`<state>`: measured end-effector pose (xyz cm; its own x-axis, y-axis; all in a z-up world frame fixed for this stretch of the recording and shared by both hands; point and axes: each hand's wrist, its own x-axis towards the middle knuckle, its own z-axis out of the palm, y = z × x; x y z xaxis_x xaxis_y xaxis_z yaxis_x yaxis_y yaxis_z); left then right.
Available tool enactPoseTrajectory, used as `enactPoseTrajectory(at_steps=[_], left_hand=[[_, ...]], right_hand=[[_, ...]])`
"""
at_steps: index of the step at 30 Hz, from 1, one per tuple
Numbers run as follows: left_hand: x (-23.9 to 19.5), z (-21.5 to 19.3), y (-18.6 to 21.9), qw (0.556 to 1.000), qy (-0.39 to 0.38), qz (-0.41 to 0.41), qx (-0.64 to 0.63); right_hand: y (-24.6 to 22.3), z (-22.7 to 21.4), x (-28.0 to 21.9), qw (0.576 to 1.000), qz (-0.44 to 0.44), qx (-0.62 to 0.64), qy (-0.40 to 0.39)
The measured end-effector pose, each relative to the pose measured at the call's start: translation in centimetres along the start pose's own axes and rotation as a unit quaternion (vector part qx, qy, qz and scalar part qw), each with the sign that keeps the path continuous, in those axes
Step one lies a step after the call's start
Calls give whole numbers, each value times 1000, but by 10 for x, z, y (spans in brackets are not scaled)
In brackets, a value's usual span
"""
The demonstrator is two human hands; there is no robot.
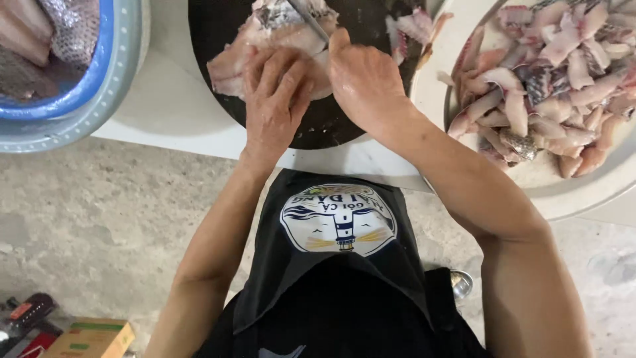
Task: The recorder is shown filleting raw fish into thin slices using a large cleaver on a wooden cutting board in a kitchen environment.
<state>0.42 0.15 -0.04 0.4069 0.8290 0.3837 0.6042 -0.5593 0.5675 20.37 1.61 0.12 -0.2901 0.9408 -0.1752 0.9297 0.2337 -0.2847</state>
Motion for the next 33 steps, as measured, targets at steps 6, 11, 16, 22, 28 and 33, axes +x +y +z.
enactPoseTrajectory(at_steps=[6, 11, 16, 22, 28, 33], left_hand=[[-5, 2, 1, 999, 29, -4, 27], [-3, 2, 4, 999, 42, 9, 21], [-2, 3, 6, 999, 41, 14, 18], [-9, 6, 4, 999, 49, 1, 19], [-9, 7, 4, 998, 44, 5, 36], [-8, 6, 4, 999, 41, 5, 35]], right_hand=[[23, -9, -143, 995, 23, -34, -88], [17, -16, -148, 996, 29, -65, -49], [14, -15, -95, 999, 42, 6, 19], [-1, -30, -97, 989, 97, -83, 76], [-19, -31, -123, 984, 9, -175, 36], [-21, -23, -119, 993, 14, -116, 1]])
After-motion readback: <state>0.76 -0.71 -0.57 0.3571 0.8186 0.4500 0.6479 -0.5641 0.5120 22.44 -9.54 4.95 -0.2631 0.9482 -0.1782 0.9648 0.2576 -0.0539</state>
